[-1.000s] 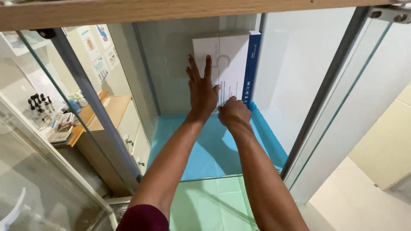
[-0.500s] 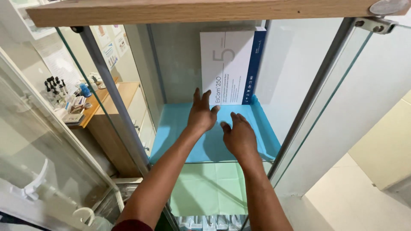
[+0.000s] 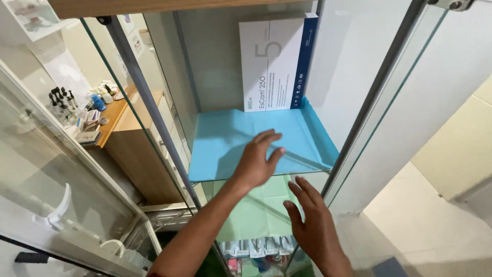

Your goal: Checking dental supply boxes and placing them into a glass storage cabinet labeled for dental materials.

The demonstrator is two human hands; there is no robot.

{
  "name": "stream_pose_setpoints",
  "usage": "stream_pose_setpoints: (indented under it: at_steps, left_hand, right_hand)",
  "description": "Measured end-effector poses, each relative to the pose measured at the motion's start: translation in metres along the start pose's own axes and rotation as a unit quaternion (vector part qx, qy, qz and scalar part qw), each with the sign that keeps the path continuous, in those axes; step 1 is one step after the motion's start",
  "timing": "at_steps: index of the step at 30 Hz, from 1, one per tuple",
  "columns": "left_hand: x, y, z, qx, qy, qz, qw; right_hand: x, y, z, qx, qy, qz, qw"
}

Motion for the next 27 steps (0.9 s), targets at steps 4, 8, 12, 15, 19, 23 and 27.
stream_pose_setpoints:
  at_steps: [4,8,12,15,19,23,27]
  left_hand:
    - [0.073,-0.004,-0.078,0.131,-0.059,0.12,0.982]
    - [0.163,-0.012,-0.109,0.203,-0.053,0.241,0.948]
    - [0.253,-0.053,-0.095,0.224,-0.094,0.291,0.925]
    - [0.292,-0.072,-0.114,0.254,-0.106,0.337,0.9]
    - [0.333,-0.106,-0.145,0.309,-0.093,0.373,0.87]
    - [0.361,-0.15,-0.165,0.307,-0.127,0.378,0.864]
    - [0.383,-0.191,-0.183,0.256,-0.122,0.411,0.867]
  right_hand:
    - [0.064,0.039,-0.006,0.021,-0.061,-0.022,0.998]
    - [0.144,0.084,-0.016,0.131,-0.055,-0.178,0.974]
    - [0.209,0.106,-0.023,0.188,-0.064,-0.24,0.95]
    - [0.247,0.115,-0.029,0.213,-0.079,-0.22,0.949]
    - [0.287,0.111,-0.052,0.249,-0.139,-0.166,0.944]
    - [0.299,0.114,-0.041,0.254,-0.124,-0.129,0.951]
    - [0.326,0.123,-0.064,0.246,-0.141,-0.075,0.956]
Point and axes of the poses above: each hand's wrist, its own x-axis away from the middle knuckle, its own y-axis out of the back of the hand, z = x × y, the point moved 8 cm from there along -x, towards the middle knuckle, and after that the axes turned 13 degrees about -y, right-handed, at the moved point
